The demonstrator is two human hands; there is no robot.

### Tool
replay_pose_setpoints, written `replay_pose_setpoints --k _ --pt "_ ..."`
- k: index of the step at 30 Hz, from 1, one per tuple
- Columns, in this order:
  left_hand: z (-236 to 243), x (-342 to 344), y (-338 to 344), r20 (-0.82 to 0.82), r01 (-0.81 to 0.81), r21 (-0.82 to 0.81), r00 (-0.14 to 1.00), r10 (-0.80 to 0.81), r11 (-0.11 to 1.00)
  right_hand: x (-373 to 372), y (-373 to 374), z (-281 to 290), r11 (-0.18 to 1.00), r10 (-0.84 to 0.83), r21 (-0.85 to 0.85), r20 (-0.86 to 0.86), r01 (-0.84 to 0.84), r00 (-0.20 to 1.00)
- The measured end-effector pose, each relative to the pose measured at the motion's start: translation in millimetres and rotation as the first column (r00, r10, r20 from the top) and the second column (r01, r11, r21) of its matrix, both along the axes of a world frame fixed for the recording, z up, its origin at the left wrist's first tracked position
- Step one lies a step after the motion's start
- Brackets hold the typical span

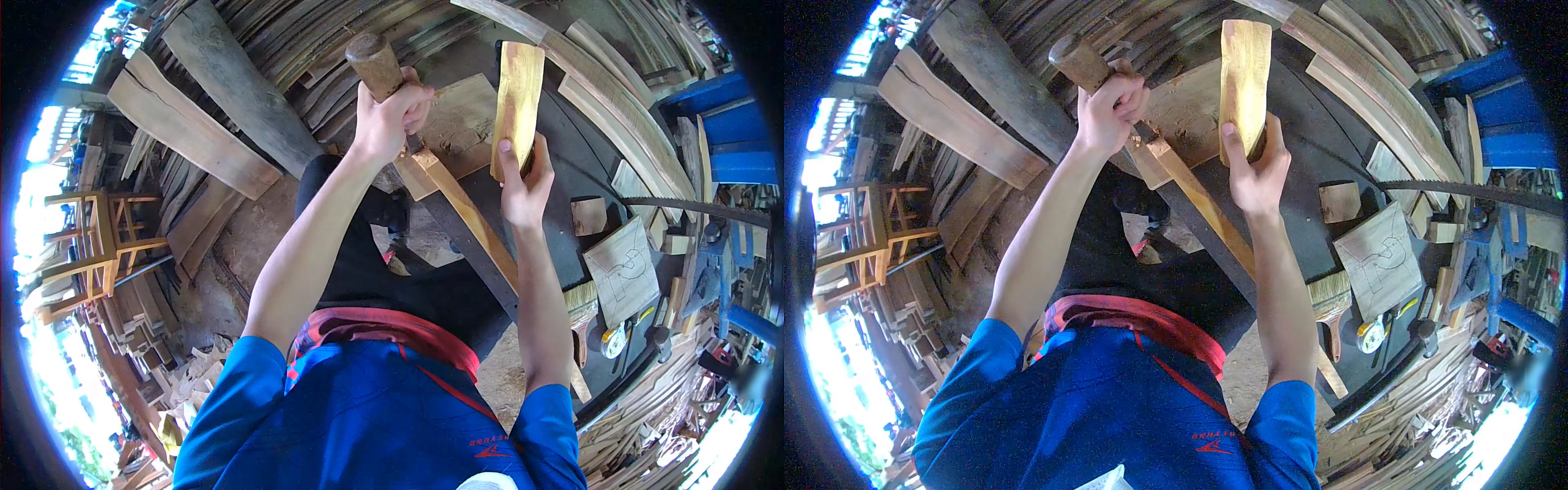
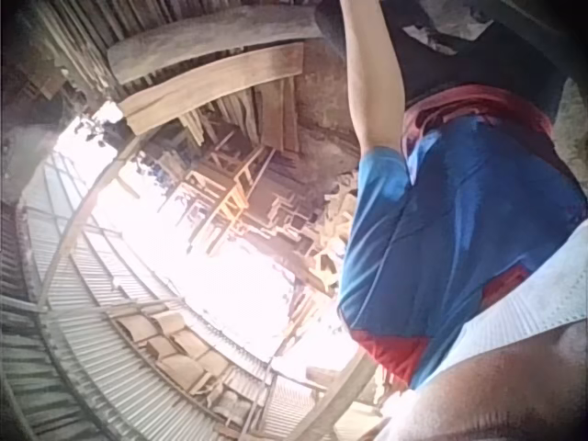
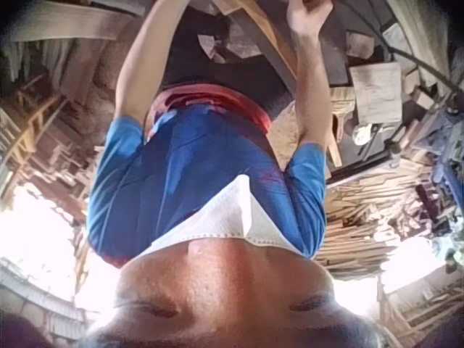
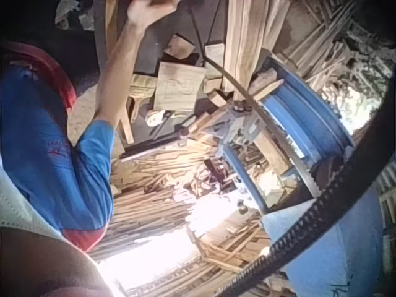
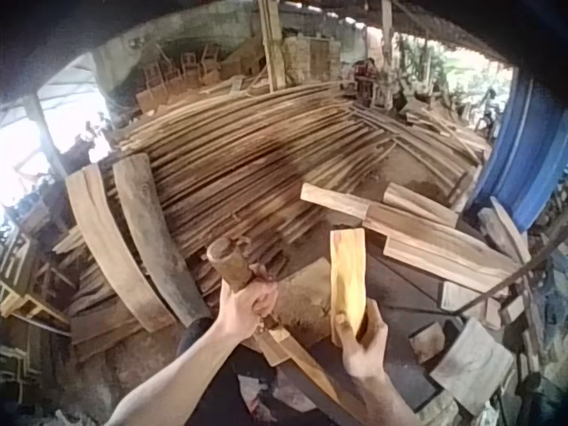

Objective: Using a chisel and a wooden mallet to carve or shape a piece of wood on a workbench.

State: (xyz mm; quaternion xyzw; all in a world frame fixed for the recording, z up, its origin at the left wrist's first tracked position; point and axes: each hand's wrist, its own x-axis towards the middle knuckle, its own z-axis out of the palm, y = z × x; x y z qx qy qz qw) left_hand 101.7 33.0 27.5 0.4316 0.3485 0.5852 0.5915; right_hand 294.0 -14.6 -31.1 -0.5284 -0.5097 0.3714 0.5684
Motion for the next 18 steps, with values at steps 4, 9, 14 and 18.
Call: replay_pose_setpoints --k 4,9,14,18 --pt "-4.3 -5.6 3.5 0.115 0.04 -0.005 0.993 -0.039 0.999 -0.8 -1.5 9.6 0.999 0.023 -0.027 -0.012 -0.023 1.0" --pt "-8.9 1.5 -3.5 -0.029 -0.063 -0.072 0.998 0.061 0.995 -0.7 -4.6 12.9 0.998 0.061 -0.02 -0.069 -0.062 0.996" --pt "-8.4 4.7 -11.2 -0.203 -0.008 -0.054 0.979 -0.003 0.999 2.1 -9.2 114.5 0.985 0.089 0.135 0.116 -0.105 0.989" --pt "-6.5 1.2 -6.4 -0.209 -0.047 -0.089 0.978 0.027 0.995 7.1 -18.4 213.3 0.929 0.099 0.312 0.309 -0.199 0.946"
